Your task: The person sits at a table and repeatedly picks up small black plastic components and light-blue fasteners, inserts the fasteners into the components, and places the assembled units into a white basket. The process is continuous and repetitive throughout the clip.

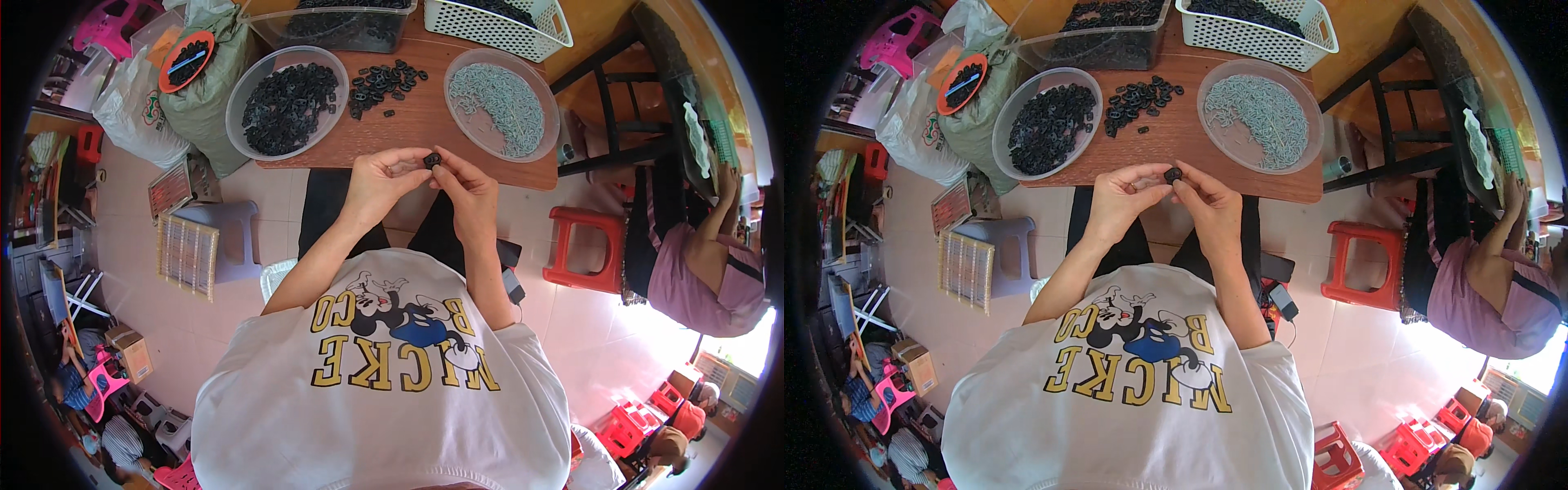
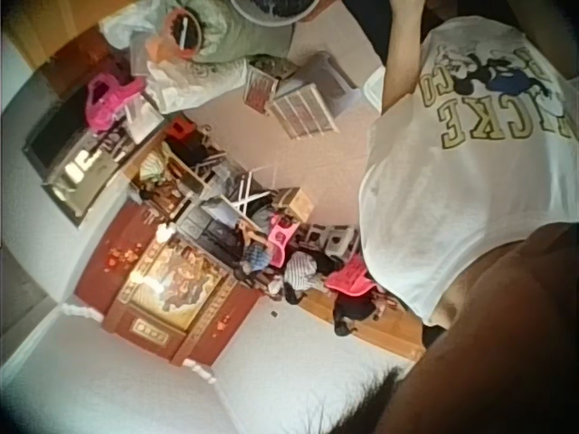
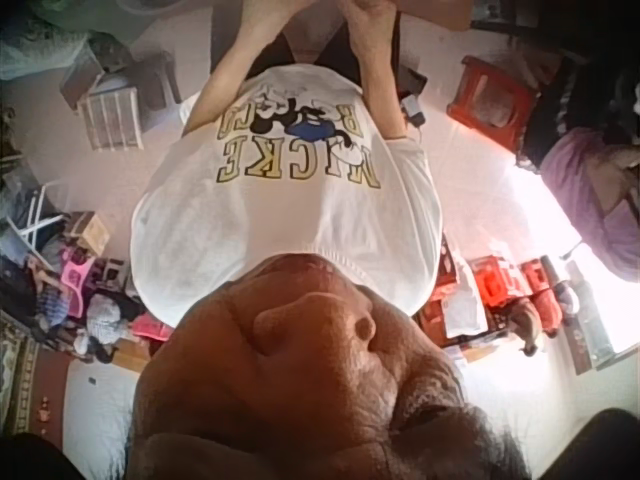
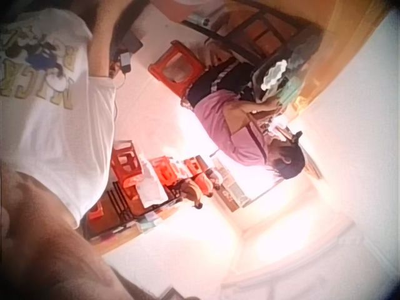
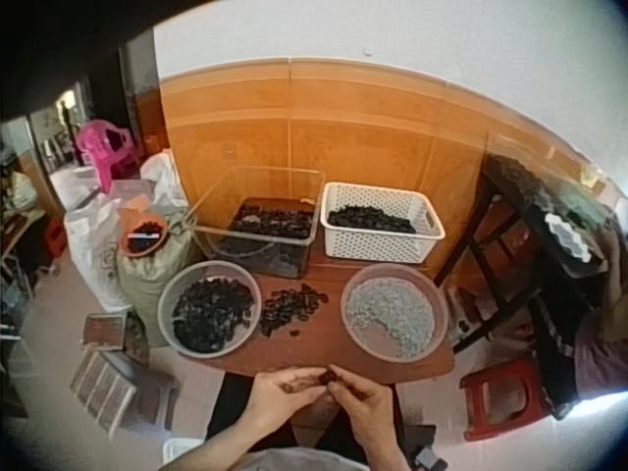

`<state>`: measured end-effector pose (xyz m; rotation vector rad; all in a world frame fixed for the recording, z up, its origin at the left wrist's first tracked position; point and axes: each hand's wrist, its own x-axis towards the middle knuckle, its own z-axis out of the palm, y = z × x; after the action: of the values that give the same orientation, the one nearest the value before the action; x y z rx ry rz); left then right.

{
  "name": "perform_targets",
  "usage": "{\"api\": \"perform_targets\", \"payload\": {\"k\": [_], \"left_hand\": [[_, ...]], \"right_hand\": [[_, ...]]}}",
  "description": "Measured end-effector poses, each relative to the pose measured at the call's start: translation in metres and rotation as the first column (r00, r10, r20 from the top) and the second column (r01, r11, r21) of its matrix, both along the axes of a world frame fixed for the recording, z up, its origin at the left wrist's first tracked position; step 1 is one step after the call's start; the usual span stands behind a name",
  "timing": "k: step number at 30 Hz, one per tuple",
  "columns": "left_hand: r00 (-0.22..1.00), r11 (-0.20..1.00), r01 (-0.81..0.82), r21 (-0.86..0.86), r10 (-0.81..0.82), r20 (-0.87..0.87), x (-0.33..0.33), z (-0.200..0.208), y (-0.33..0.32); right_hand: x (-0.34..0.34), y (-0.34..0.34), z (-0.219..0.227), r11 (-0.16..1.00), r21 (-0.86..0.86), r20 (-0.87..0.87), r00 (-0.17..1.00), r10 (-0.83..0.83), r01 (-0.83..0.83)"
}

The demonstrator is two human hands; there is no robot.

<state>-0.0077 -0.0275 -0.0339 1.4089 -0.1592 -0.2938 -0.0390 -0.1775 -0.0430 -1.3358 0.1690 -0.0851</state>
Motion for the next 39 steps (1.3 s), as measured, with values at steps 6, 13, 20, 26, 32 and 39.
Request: {"api": "perform_targets", "payload": {"k": [6,13,20,26,32,39], "left_hand": [[0.999,0.999,-0.017,0.028,0.016,0.033,-0.003,-0.002,0.002],[0.998,0.999,-0.026,0.027,0.024,0.051,-0.007,-0.003,0.003],[0.992,0.995,0.017,0.100,-0.030,0.127,-0.005,-0.006,0.007],[0.942,0.962,-0.090,0.257,-0.002,0.336,-0.008,0.004,0.006],[0.879,0.936,-0.199,0.289,0.040,0.476,-0.012,-0.001,0.001],[0.825,0.936,-0.221,0.274,0.030,0.564,-0.011,-0.016,0.002]], "right_hand": [[-0.003,0.002,0.001,0.999,-0.033,-0.009,1.000,0.011,-0.011],[-0.005,0.000,0.003,0.996,-0.076,0.008,0.999,0.042,-0.041],[-0.008,0.003,0.002,0.996,-0.087,0.020,1.000,0.018,-0.016],[-0.007,0.008,-0.002,0.998,-0.063,0.063,0.998,-0.013,0.017],[-0.009,0.015,-0.006,0.991,-0.099,0.102,0.992,-0.076,0.086],[-0.013,0.019,-0.022,0.981,-0.142,0.094,0.989,-0.118,0.130]]}}
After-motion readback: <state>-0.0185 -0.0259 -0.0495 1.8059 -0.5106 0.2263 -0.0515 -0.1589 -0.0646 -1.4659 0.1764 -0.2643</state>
